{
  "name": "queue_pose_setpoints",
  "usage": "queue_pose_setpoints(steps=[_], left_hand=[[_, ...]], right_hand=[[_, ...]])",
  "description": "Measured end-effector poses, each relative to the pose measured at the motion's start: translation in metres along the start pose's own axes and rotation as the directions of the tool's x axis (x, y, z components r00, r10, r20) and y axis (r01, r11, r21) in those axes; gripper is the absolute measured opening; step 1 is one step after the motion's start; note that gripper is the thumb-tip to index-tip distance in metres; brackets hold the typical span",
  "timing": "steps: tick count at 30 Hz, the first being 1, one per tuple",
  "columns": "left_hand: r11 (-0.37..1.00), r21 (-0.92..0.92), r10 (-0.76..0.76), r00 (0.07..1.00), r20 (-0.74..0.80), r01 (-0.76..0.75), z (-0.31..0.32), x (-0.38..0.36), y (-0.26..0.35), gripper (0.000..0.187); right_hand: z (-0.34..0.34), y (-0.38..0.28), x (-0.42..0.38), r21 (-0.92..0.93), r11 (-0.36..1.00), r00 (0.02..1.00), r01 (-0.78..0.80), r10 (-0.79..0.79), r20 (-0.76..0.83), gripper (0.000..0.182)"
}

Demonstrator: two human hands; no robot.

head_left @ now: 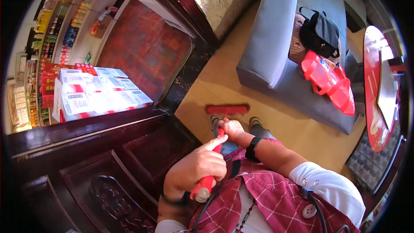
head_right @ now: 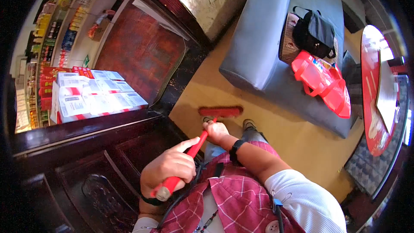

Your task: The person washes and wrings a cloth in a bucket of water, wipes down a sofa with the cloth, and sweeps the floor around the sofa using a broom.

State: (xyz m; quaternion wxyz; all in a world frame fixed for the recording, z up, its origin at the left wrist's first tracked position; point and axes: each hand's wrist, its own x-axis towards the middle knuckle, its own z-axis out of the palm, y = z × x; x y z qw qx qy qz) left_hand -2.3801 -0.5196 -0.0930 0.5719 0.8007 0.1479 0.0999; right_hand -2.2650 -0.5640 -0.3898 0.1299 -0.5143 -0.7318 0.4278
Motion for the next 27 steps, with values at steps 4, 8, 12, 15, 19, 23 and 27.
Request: queue_pose_setpoints(steps=[4,8,12,15,19,23,27], left_hand=[[0.995,0.020,-0.096,0.970,-0.222,0.103,0.028,-0.002,0.030,0.012],[0.966,0.023,-0.207,0.823,-0.529,0.257,0.062,-0.012,0.056,0.021],[0.989,0.101,0.057,0.351,-0.935,0.109,0.106,-0.039,0.021,0.011],[0.945,0.153,0.080,0.247,-0.966,0.291,0.119,-0.053,-0.023,0.005],[0.911,0.146,0.020,0.312,-0.950,0.385,0.131,-0.075,-0.080,0.003],[0.911,0.038,-0.063,0.229,-0.971,0.410,0.169,-0.095,-0.058,0.003],[0.904,-0.159,-0.212,0.095,-0.973,0.396,0.220,-0.116,0.027,0.004]], right_hand=[[-0.007,-0.014,-0.024,-0.054,0.983,0.984,0.176,-0.175,0.022,0.024],[0.001,-0.029,-0.003,0.015,0.973,0.973,0.228,-0.229,0.019,0.018],[0.007,-0.053,0.052,0.013,0.953,0.951,0.303,-0.303,0.056,0.016],[0.066,-0.036,0.114,-0.060,0.966,0.967,0.250,-0.247,0.061,0.016],[0.088,-0.019,0.140,-0.235,0.907,0.930,0.349,-0.305,0.205,0.015],[0.124,-0.013,0.075,-0.113,0.944,0.931,0.309,-0.276,0.240,0.024],[0.130,-0.039,-0.047,-0.253,0.899,0.853,0.357,-0.204,0.481,0.024]])
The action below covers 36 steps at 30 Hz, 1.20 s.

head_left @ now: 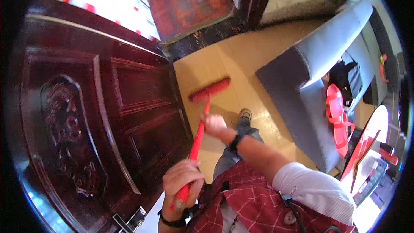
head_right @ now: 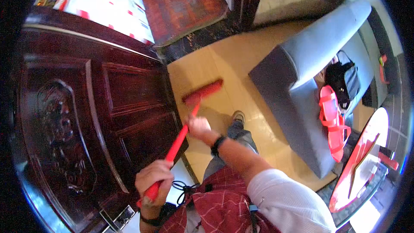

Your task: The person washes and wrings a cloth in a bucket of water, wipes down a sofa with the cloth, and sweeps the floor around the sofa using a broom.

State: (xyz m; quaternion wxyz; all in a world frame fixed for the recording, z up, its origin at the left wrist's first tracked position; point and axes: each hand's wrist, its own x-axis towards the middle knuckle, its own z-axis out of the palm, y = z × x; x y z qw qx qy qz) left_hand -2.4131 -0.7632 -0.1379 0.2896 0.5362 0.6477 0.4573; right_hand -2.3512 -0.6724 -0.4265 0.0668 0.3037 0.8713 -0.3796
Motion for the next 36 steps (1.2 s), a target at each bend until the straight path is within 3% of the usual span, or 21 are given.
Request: queue_pose_setpoints(steps=[2,3,5,6,9,11,14,18,20,21,23,24,25,26,27,28,29,31,33,34,36], left_hand=[[0.992,-0.100,-0.087,0.994,-0.066,0.081,-0.028,-0.023,0.019,0.002],[0.982,-0.162,-0.118,0.987,-0.113,0.099,-0.039,-0.032,0.026,0.002],[0.964,-0.193,-0.214,0.964,-0.159,0.182,-0.053,-0.042,0.029,0.004],[0.970,-0.208,-0.154,0.981,-0.122,0.126,-0.057,-0.049,0.030,0.003],[0.958,-0.286,0.002,0.997,-0.074,-0.023,-0.060,-0.057,0.038,0.007],[0.965,-0.247,0.063,0.992,-0.113,-0.090,-0.064,-0.052,0.054,0.009],[0.956,-0.142,0.244,0.965,-0.097,-0.256,-0.063,-0.031,0.044,0.008],[0.975,0.037,0.217,0.976,0.023,-0.218,-0.040,0.013,-0.046,0.005],[0.981,0.079,0.173,0.984,0.047,-0.176,-0.023,0.028,-0.098,0.006],[0.981,0.073,0.178,0.984,0.009,-0.178,-0.011,0.033,-0.119,0.007],[0.988,0.056,0.144,0.989,-0.039,-0.141,-0.002,0.031,-0.129,0.008],[0.999,0.046,0.030,0.999,-0.040,-0.028,-0.003,0.028,-0.115,0.008],[0.996,0.041,-0.076,0.996,-0.044,0.078,-0.005,0.027,-0.104,0.008],[0.873,-0.220,-0.448,0.894,-0.012,0.435,-0.007,0.002,-0.096,0.008],[0.834,-0.257,-0.509,0.861,-0.016,0.488,-0.005,-0.024,-0.077,0.008],[0.790,-0.296,-0.567,0.823,-0.021,0.537,-0.003,-0.049,-0.059,0.007],[0.932,-0.121,-0.356,0.927,-0.116,0.342,-0.004,-0.056,-0.032,0.006],[0.917,-0.105,-0.393,0.917,-0.065,0.385,-0.017,-0.053,0.018,0.007],[0.981,-0.001,-0.194,0.968,-0.160,0.196,-0.015,-0.041,0.049,0.010],[0.886,-0.128,-0.463,0.853,-0.240,0.445,-0.008,-0.049,0.066,0.008],[0.899,-0.118,-0.438,0.852,-0.287,0.422,-0.011,-0.048,0.072,0.009]], right_hand=[[0.018,-0.032,-0.044,-0.016,0.999,0.993,0.050,-0.048,0.108,0.024],[0.011,-0.054,-0.066,0.056,0.998,0.998,0.040,-0.042,0.049,0.026],[0.006,-0.073,-0.087,0.022,0.993,0.939,0.114,-0.115,0.324,0.028],[0.028,-0.071,-0.095,0.007,0.990,0.936,0.141,-0.136,0.324,0.028],[0.014,-0.079,-0.097,-0.015,0.972,0.946,0.234,-0.224,0.234,0.024],[0.004,-0.078,-0.075,0.033,0.977,0.977,0.212,-0.213,0.022,0.021],[-0.041,-0.071,-0.010,-0.105,0.984,0.986,0.141,-0.149,-0.080,0.017],[-0.065,-0.016,0.119,-0.131,0.988,0.973,0.076,-0.102,-0.208,0.029],[-0.069,0.012,0.169,-0.175,0.970,0.960,0.169,-0.203,-0.193,0.041],[-0.067,0.018,0.181,-0.207,0.964,0.952,0.168,-0.213,-0.219,0.023],[-0.041,0.032,0.196,-0.180,0.934,0.880,0.309,-0.352,-0.318,0.025],[-0.020,0.035,0.188,-0.167,0.935,0.893,0.312,-0.349,-0.285,0.025],[0.002,0.032,0.175,-0.165,0.950,0.952,0.266,-0.286,-0.107,0.027],[0.015,0.025,0.167,-0.181,0.957,0.974,0.225,-0.219,0.051,0.029],[0.030,0.017,0.142,-0.197,0.952,0.972,0.235,-0.229,0.053,0.022],[0.009,-0.009,0.110,-0.214,0.957,0.963,0.194,-0.144,0.229,0.022],[0.007,-0.018,0.078,-0.223,0.922,0.927,0.316,-0.249,0.281,0.026],[0.025,-0.025,0.023,0.014,0.916,0.876,0.401,-0.388,0.287,0.022],[0.031,-0.037,-0.013,0.082,0.882,0.803,0.465,-0.458,0.381,0.019],[0.024,-0.042,-0.023,0.085,0.879,0.803,0.470,-0.465,0.373,0.019],[0.003,-0.054,-0.046,0.202,0.835,0.733,0.512,-0.548,0.403,0.015]])
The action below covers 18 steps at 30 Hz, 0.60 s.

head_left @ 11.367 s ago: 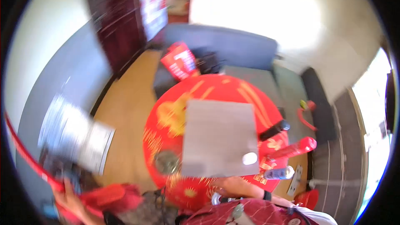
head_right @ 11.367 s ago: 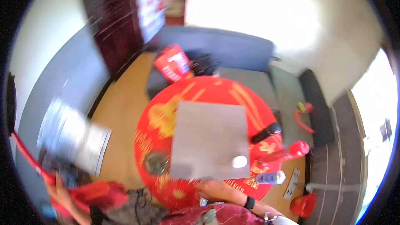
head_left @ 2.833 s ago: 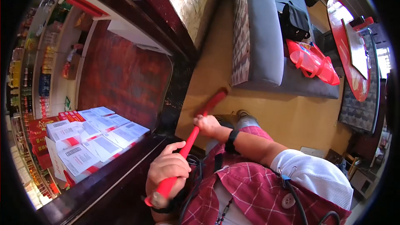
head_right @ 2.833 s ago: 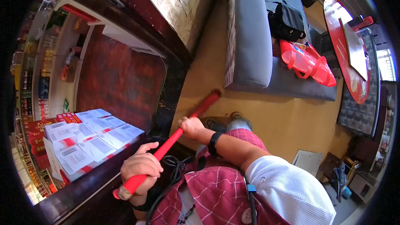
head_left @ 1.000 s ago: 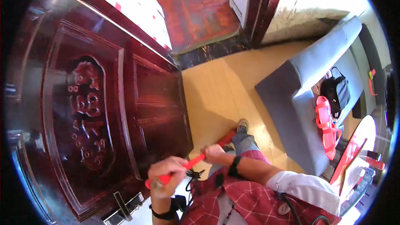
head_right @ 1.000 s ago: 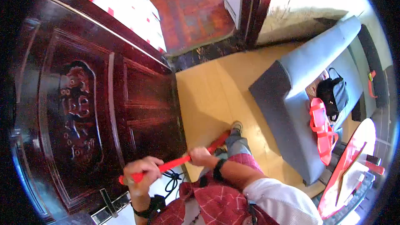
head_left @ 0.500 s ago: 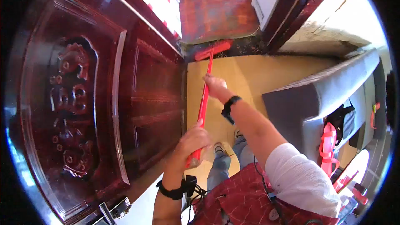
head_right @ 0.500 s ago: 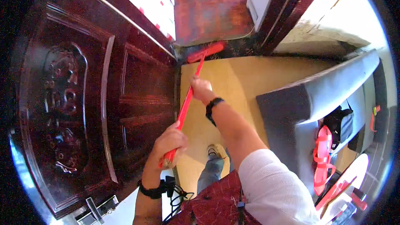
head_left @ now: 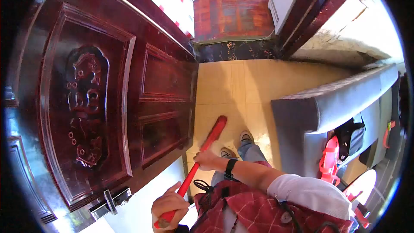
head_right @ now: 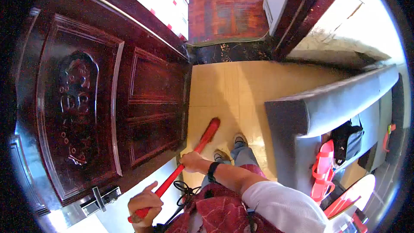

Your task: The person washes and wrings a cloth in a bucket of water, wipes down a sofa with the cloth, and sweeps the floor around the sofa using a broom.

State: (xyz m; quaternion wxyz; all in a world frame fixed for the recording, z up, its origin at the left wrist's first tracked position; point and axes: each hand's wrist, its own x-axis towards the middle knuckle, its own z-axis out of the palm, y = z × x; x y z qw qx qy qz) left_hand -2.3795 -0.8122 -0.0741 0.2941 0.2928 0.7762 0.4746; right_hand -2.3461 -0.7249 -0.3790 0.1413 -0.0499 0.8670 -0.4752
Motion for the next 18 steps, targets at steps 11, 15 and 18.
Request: queue_pose_setpoints(steps=[11,15,18], left_hand=[[0.934,-0.034,0.356,0.914,0.196,-0.356,0.051,0.030,-0.029,0.016],[0.908,-0.006,0.395,0.849,0.352,-0.420,0.073,0.033,-0.080,0.016],[0.911,-0.097,0.399,0.796,0.455,-0.402,0.071,0.006,-0.093,0.012]], right_hand=[[-0.089,0.078,-0.026,-0.300,0.815,0.862,-0.496,0.419,-0.285,0.015],[-0.074,0.123,-0.032,-0.340,0.754,0.799,-0.563,0.391,-0.456,0.018],[-0.024,0.111,-0.055,-0.226,0.786,0.779,-0.576,0.443,-0.444,0.019]])
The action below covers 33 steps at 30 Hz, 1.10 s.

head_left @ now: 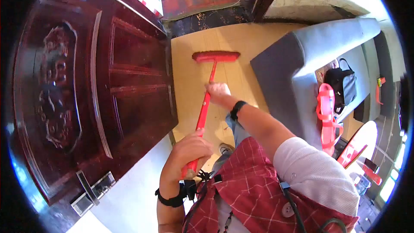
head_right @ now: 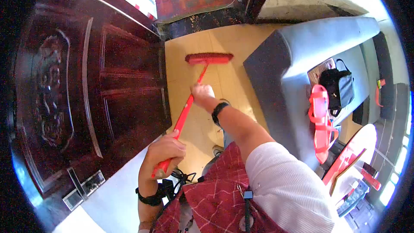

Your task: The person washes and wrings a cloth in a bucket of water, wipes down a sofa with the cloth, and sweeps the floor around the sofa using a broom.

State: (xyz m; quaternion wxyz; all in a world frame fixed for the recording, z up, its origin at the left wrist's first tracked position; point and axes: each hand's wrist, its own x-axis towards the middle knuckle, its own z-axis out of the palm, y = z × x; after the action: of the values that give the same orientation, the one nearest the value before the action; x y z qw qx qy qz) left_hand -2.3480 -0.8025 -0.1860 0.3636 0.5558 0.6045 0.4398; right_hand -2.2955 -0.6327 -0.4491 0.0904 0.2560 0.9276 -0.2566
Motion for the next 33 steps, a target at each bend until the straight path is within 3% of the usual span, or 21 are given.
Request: queue_pose_setpoints(steps=[3,5,7,9,12,14,15,16,19,22,26,29,33], left_hand=[[0.998,0.066,-0.004,0.997,0.083,-0.002,0.012,-0.060,0.028,0.014],[0.999,0.053,0.003,0.996,0.087,-0.007,0.019,-0.114,0.046,0.016],[0.996,0.057,-0.070,0.990,0.123,0.063,0.020,-0.158,0.071,0.013],[0.997,0.046,-0.066,0.996,0.063,0.063,0.023,-0.196,0.094,0.012],[0.995,0.015,-0.099,0.995,-0.023,0.100,0.018,-0.241,0.129,0.010],[0.997,-0.004,-0.077,0.982,-0.174,0.078,0.019,-0.252,0.141,0.012],[0.998,-0.002,-0.063,0.982,-0.178,0.064,0.020,-0.256,0.147,0.012],[1.000,-0.021,-0.017,0.976,-0.215,0.013,0.021,-0.260,0.152,0.012],[0.996,-0.040,0.071,0.961,-0.266,-0.084,0.034,-0.272,0.153,0.014],[0.982,0.156,0.123,0.985,-0.119,-0.103,0.054,-0.266,0.140,0.014],[0.963,0.186,0.202,0.979,-0.012,-0.197,0.088,-0.227,0.066,0.014],[0.963,0.142,0.228,0.973,0.011,-0.228,0.114,-0.186,0.017,0.015],[0.962,0.016,0.271,0.956,0.112,-0.274,0.141,-0.146,0.010,0.016]], right_hand=[[0.059,-0.035,-0.062,0.037,0.999,1.000,-0.017,0.017,-0.008,0.023],[0.078,-0.074,-0.112,-0.037,0.999,1.000,0.012,-0.012,0.009,0.012],[0.092,-0.116,-0.157,-0.018,0.999,0.994,0.035,-0.033,0.104,0.011],[0.120,-0.157,-0.196,0.138,0.990,0.990,0.032,-0.050,0.135,0.024],[0.134,-0.215,-0.252,0.135,0.966,0.942,0.222,-0.249,0.227,0.019],[0.107,-0.237,-0.275,0.147,0.940,0.892,0.308,-0.339,0.300,0.021],[0.092,-0.246,-0.286,0.162,0.931,0.875,0.326,-0.362,0.321,0.021],[0.089,-0.247,-0.294,0.192,0.914,0.886,0.357,-0.397,0.240,0.021],[0.118,-0.229,-0.279,0.008,0.946,0.934,0.323,-0.320,0.161,0.018],[0.111,-0.181,-0.239,-0.050,0.988,0.989,0.144,-0.146,-0.035,0.015],[0.098,-0.091,-0.170,-0.050,0.997,0.991,-0.067,0.060,-0.119,0.029],[0.071,-0.033,-0.163,0.099,0.992,0.965,-0.078,0.100,-0.243,0.037],[0.077,0.006,-0.217,0.280,0.941,0.946,-0.192,0.253,-0.204,0.034]])
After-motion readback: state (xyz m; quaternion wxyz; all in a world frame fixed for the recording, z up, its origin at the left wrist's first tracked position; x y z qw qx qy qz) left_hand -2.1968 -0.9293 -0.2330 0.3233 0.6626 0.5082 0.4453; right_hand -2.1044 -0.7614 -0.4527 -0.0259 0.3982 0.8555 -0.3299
